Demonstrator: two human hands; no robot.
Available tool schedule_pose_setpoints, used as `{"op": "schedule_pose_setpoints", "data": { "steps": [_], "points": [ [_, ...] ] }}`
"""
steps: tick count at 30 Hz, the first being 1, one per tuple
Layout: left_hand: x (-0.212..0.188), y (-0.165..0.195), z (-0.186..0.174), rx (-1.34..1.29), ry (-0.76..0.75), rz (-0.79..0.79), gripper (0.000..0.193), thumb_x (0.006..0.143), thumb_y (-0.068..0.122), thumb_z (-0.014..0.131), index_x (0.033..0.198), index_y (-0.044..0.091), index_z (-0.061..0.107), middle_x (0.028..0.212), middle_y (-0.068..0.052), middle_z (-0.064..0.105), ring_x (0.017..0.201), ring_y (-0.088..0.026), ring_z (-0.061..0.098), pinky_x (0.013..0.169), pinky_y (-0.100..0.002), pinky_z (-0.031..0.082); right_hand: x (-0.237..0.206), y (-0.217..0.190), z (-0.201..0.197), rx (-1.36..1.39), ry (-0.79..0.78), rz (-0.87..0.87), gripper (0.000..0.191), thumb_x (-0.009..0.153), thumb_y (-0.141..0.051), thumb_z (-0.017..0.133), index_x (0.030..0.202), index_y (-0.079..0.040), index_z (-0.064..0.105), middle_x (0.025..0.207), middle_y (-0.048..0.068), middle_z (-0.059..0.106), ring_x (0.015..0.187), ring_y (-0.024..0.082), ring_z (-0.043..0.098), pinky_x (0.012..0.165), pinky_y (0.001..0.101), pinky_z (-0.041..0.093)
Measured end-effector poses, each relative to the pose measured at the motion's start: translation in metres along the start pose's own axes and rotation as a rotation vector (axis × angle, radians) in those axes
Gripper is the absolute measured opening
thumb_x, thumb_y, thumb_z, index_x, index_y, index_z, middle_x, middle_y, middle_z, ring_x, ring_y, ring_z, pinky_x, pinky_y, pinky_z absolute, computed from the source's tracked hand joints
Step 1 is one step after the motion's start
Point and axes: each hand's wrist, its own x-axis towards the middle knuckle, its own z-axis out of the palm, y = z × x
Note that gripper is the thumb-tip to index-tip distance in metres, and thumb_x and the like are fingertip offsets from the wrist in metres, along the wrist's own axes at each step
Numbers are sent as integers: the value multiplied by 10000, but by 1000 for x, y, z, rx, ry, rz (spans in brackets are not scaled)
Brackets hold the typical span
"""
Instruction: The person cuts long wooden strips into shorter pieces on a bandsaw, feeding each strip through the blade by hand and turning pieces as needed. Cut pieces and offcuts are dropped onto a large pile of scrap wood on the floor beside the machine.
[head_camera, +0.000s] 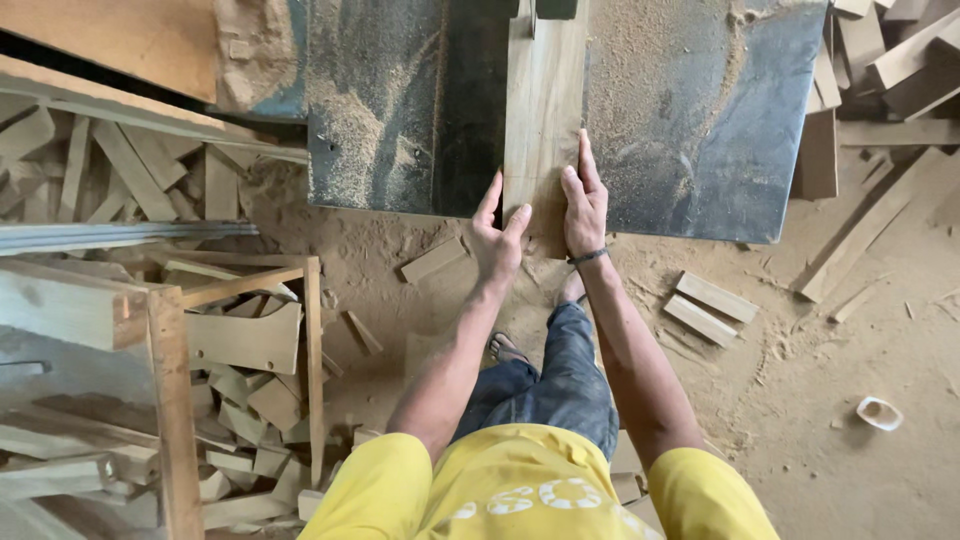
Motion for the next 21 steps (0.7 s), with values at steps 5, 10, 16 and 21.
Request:
{"op": "schedule_pose_setpoints", "data": {
  "steps": [5,10,16,21],
  "points": [
    [2,8,4,88,19,-34,649,872,34,684,1484,-58,490,1337,-218,679,1073,-211,724,920,-307,608,3,4,-5,-14,-6,-22,593,1091,-41,502,1637,-8,271,1717,114,282,1588,204,275,1308,349,255],
    [6,6,6,64,6,21,639,879,10,689,1482,-69,492,1367,-220,660,1121,-211,704,964,-309,582,8,6,-7,-9,9,-7,596,1081,-40,504,1633,-3,283,1713,121,298,1582,206,289,1306,352,254],
    [10,-1,5,21,11,-20,616,898,5,659,1487,-63,493,1378,-201,657,1123,-191,696,963,-299,576,12,5,-6,14,11,-35,595,1083,-44,508,1633,8,290,1705,139,319,1574,200,307,1305,344,252],
    [15,-8,5,-59,-2,6,612,910,2,659,1493,-79,491,1388,-192,649,1162,-183,666,1004,-294,545,15,1,-4,-17,33,-5,585,1085,-57,510,1628,0,299,1685,133,356,1542,193,355,1277,331,293]
  ]
}}
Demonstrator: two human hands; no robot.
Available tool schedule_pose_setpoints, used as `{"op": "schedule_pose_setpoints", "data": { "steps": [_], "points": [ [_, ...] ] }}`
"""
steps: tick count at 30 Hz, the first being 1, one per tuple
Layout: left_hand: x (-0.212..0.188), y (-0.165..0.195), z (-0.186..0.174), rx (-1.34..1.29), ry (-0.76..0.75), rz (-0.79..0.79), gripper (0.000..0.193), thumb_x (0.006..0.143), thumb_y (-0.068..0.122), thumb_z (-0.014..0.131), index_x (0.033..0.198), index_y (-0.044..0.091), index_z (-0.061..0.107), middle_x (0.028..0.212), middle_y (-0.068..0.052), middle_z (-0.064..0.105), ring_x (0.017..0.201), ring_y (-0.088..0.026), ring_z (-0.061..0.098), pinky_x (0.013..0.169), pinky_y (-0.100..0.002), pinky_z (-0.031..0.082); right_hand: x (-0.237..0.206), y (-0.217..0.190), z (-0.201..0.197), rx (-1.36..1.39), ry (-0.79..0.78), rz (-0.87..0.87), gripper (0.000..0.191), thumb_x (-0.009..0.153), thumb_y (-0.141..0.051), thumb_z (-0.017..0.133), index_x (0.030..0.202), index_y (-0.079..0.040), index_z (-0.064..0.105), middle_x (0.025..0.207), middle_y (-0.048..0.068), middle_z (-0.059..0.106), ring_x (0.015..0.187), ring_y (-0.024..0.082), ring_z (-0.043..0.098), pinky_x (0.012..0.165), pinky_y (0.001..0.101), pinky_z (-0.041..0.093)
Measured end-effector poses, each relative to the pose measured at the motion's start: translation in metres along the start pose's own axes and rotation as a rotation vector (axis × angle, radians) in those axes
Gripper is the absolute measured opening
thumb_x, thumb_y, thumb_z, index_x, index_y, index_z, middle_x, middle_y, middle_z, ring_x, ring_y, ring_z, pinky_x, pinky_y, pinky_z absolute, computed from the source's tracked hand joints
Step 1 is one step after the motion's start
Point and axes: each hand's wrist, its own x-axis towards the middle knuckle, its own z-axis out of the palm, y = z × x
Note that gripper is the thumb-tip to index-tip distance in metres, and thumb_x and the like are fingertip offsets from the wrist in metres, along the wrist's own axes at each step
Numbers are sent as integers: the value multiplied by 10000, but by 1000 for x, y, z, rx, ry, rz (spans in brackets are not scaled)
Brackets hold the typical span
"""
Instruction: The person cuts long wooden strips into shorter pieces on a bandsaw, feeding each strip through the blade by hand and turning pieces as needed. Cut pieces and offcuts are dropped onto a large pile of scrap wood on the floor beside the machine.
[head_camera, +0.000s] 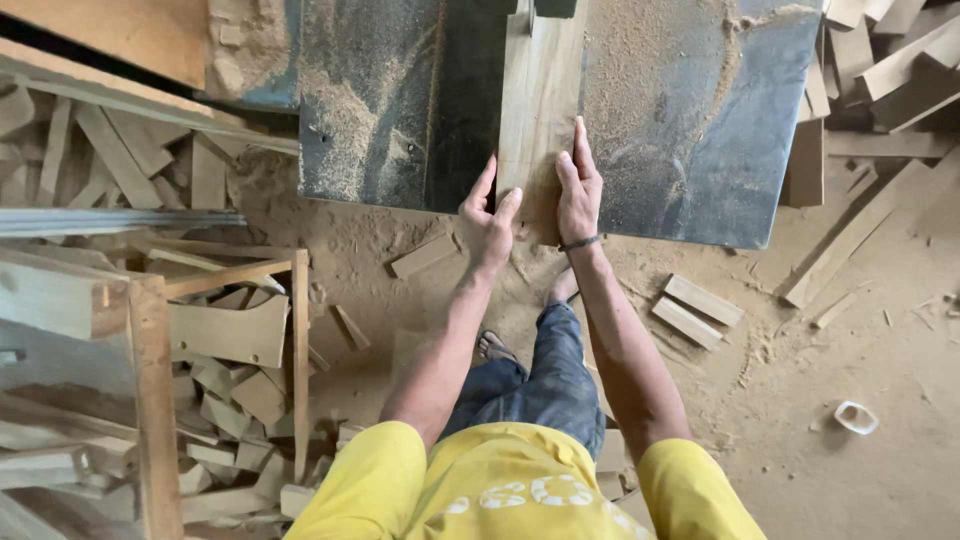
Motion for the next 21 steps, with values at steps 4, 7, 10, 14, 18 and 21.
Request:
{"op": "schedule_pose_setpoints", "data": {
  "steps": [4,7,10,14,18,21],
  "points": [
    [4,4,0,-9,-38,51,607,921,8,658,1494,-86,482,1410,-191,631,1204,-185,651,1042,-304,534,-1,-5,3,-116,4,-4,574,1083,-57,503,1624,-14,317,1672,128,371,1531,183,350,1261,318,294],
    [4,12,2,0,-30,36,611,915,11,652,1491,-90,476,1410,-195,629,1204,-192,656,1036,-308,537,2,-5,5,-58,27,4,573,1070,-51,514,1614,-24,338,1656,129,406,1494,184,408,1240,317,337],
    [4,15,4,41,-18,11,619,902,10,646,1487,-92,470,1374,-211,650,1176,-205,680,1023,-311,558,5,-2,3,-38,24,-6,570,1077,-49,517,1617,-24,336,1671,135,387,1508,193,402,1249,325,340],
    [5,9,3,39,-6,-12,615,902,31,603,1487,-91,460,1334,-232,674,1133,-220,703,1000,-313,577,9,4,0,-55,35,16,567,1082,-66,517,1612,-25,319,1678,134,349,1529,205,381,1262,343,346],
    [12,-6,1,-37,3,46,623,889,58,565,1485,-96,468,1353,-239,667,1180,-223,685,1051,-321,547,14,7,-1,12,30,19,563,1088,-61,515,1613,-16,317,1687,137,334,1536,213,368,1268,349,335],
    [15,-15,-2,-138,-9,59,642,867,82,561,1476,-110,491,1422,-240,624,1267,-254,637,1129,-354,480,17,6,-1,8,22,21,563,1090,-56,511,1616,-9,314,1693,133,326,1544,205,351,1274,340,314]
  ]
}}
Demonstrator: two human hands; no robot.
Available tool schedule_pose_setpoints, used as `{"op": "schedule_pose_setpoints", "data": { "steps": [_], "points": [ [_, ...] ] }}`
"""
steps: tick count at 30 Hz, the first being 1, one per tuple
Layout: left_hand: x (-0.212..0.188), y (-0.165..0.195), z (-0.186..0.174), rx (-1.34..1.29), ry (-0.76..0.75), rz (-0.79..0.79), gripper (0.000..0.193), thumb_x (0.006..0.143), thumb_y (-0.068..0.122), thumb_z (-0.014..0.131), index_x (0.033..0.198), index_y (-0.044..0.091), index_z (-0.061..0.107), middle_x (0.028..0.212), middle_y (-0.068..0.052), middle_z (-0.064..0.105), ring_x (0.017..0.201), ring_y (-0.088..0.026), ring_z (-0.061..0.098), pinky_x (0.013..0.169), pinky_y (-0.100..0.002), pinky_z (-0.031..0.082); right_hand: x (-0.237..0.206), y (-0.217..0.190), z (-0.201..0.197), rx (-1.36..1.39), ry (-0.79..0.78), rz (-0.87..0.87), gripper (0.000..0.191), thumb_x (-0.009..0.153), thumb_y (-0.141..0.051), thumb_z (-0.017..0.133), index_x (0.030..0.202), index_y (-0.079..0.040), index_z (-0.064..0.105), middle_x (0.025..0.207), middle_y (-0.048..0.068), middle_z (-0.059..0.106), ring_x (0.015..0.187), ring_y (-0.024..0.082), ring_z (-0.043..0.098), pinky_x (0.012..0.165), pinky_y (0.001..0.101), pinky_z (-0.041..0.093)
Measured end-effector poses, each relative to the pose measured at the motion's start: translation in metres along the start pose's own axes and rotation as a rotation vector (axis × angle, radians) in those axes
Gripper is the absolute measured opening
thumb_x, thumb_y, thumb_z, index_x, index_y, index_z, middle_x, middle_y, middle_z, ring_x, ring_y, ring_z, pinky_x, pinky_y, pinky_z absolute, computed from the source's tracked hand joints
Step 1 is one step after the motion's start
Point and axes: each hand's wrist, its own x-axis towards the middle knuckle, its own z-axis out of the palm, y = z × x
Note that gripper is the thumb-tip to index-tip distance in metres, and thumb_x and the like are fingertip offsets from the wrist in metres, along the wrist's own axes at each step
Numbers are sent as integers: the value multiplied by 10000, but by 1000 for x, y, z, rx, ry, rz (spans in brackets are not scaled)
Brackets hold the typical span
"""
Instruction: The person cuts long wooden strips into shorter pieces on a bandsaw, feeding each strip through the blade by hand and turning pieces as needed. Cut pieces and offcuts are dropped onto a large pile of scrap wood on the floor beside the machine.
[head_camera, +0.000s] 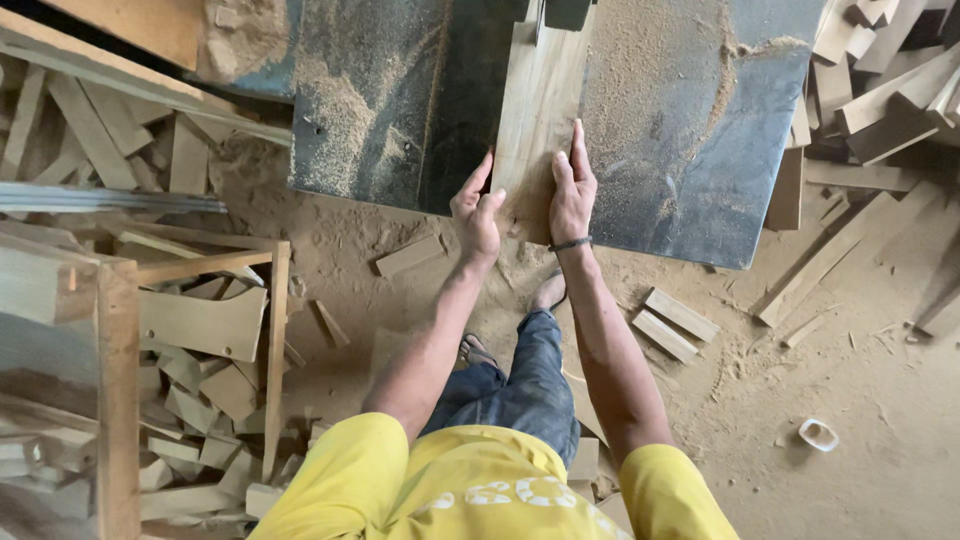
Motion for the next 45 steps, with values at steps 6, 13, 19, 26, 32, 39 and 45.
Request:
{"op": "schedule_pose_setpoints", "data": {
  "steps": [6,13,19,26,32,39,45],
  "points": [
    [9,-2,-6,-164,69,-165,656,845,194,531,1441,-81,539,1479,-189,587,1372,-268,568,1199,-375,408,6,0,1,-50,13,-9,561,1092,-74,523,1612,-2,327,1682,134,354,1530,196,367,1263,326,306],
    [19,-6,1,-180,116,-110,561,887,159,542,1385,-95,598,1437,-232,619,1345,-306,587,1199,-393,417,12,3,-1,-62,18,-35,559,1092,-82,537,1608,4,339,1677,139,363,1537,196,365,1270,324,301],
    [23,-8,4,-121,128,-95,532,904,134,538,1381,-94,598,1426,-228,627,1342,-289,595,1202,-390,415,17,-3,-1,-50,-3,-44,565,1098,-88,546,1612,2,328,1681,147,368,1524,200,388,1260,325,326],
    [31,-5,11,-155,109,-78,506,917,80,542,1386,-101,595,1395,-226,651,1279,-270,634,1178,-375,444,23,-13,3,-97,10,-17,571,1097,-120,545,1612,-11,323,1655,150,399,1492,193,431,1237,331,376],
    [34,-2,14,-214,113,-110,464,936,49,573,1376,-97,603,1371,-196,662,1235,-232,644,1131,-348,469,29,-15,6,-58,11,-30,565,1090,-88,550,1609,-12,340,1652,141,415,1473,184,449,1227,320,378],
    [41,0,21,-237,119,-91,421,966,31,605,1371,-82,624,1364,-183,674,1204,-214,659,1110,-336,485,37,-20,9,-42,-3,-51,553,1095,-78,550,1605,-5,348,1647,138,422,1469,176,455,1227,313,380],
    [46,3,25,-213,115,-105,403,994,72,631,1376,-56,624,1362,-178,679,1195,-212,669,1088,-334,503,43,-24,12,-44,10,-38,564,1086,-93,561,1602,-8,350,1635,144,438,1458,184,471,1217,318,397]
  ]
}}
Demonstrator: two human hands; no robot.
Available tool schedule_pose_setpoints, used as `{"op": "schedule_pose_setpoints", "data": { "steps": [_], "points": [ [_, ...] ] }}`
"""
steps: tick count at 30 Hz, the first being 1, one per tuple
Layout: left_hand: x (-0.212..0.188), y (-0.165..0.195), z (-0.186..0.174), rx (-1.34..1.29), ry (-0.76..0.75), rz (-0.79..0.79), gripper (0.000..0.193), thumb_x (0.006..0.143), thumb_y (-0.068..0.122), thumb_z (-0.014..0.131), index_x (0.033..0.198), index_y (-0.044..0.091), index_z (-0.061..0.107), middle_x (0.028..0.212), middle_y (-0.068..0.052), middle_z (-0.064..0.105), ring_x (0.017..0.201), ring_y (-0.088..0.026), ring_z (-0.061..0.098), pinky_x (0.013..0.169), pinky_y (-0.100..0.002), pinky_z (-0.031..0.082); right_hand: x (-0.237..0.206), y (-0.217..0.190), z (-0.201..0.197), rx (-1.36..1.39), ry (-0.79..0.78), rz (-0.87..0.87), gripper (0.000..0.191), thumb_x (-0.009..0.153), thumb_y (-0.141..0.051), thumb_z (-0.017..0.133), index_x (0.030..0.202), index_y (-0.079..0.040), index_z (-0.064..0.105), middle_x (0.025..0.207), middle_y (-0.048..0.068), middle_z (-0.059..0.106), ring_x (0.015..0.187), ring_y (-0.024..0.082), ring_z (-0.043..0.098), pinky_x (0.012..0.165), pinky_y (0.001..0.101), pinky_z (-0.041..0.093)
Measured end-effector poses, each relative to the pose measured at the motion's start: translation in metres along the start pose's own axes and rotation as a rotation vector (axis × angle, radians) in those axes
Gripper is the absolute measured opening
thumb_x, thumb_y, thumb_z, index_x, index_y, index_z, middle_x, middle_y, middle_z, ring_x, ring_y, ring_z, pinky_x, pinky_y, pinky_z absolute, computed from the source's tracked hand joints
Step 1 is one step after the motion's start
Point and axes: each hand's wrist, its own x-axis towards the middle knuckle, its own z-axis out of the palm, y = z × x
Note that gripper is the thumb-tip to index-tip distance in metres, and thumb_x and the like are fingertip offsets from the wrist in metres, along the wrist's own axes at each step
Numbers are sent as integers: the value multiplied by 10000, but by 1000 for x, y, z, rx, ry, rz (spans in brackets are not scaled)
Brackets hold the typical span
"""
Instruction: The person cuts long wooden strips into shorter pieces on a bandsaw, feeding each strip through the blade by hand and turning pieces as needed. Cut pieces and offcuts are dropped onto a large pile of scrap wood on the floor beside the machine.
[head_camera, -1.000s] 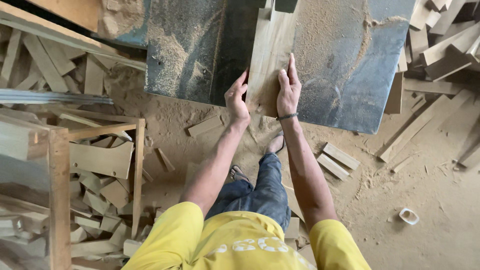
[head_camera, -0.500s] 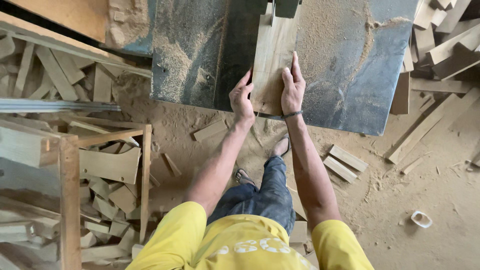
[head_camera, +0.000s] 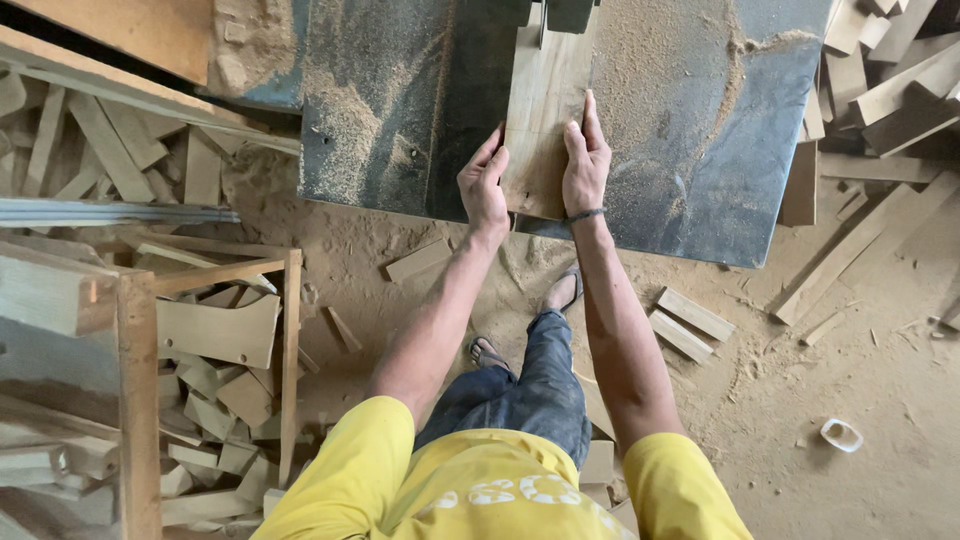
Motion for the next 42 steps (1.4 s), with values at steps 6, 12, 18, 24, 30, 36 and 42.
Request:
{"op": "schedule_pose_setpoints", "data": {
  "steps": [6,12,18,24,30,36,42],
  "points": [
    [5,1,2,89,15,-27,392,1002,117,614,1363,-34,629,1340,-166,692,1179,-216,700,1076,-339,544,6,-3,1,-47,5,3,564,1086,-96,553,1602,-8,342,1643,148,420,1476,194,457,1226,325,396],
    [10,-1,2,59,3,-20,398,1005,110,630,1374,-43,626,1349,-168,687,1186,-213,680,1072,-336,521,12,-4,4,6,0,-3,561,1087,-83,556,1600,1,347,1647,154,414,1480,200,453,1232,331,391],
    [17,-2,4,13,-5,-16,397,1001,95,638,1370,-54,630,1354,-174,684,1193,-209,673,1080,-324,508,18,-5,6,-39,5,-26,560,1089,-96,558,1601,2,355,1641,154,430,1477,197,453,1230,321,382],
    [21,-1,6,0,-14,-5,392,1010,89,634,1374,-56,630,1350,-180,688,1186,-210,674,1083,-327,507,23,-8,8,-39,7,-28,554,1093,-110,561,1597,1,359,1635,150,437,1468,195,464,1222,316,391],
    [29,2,10,-27,-14,-30,401,998,79,636,1375,-56,625,1369,-171,674,1201,-206,664,1092,-327,495,28,-12,13,-20,12,-25,555,1093,-113,555,1599,0,356,1627,145,449,1438,187,491,1206,311,407],
    [31,5,14,44,-12,-6,398,995,101,631,1364,-48,636,1330,-170,700,1176,-203,689,1075,-326,524,34,-16,15,-29,23,-4,560,1084,-119,564,1593,-9,358,1611,149,465,1421,190,513,1191,318,434],
    [39,4,17,10,-30,5,399,1000,91,642,1368,-63,638,1321,-185,704,1145,-202,689,1048,-314,524,42,-18,18,-50,20,-47,559,1083,-112,572,1594,-13,368,1621,156,459,1444,194,501,1202,320,429]
  ]
}}
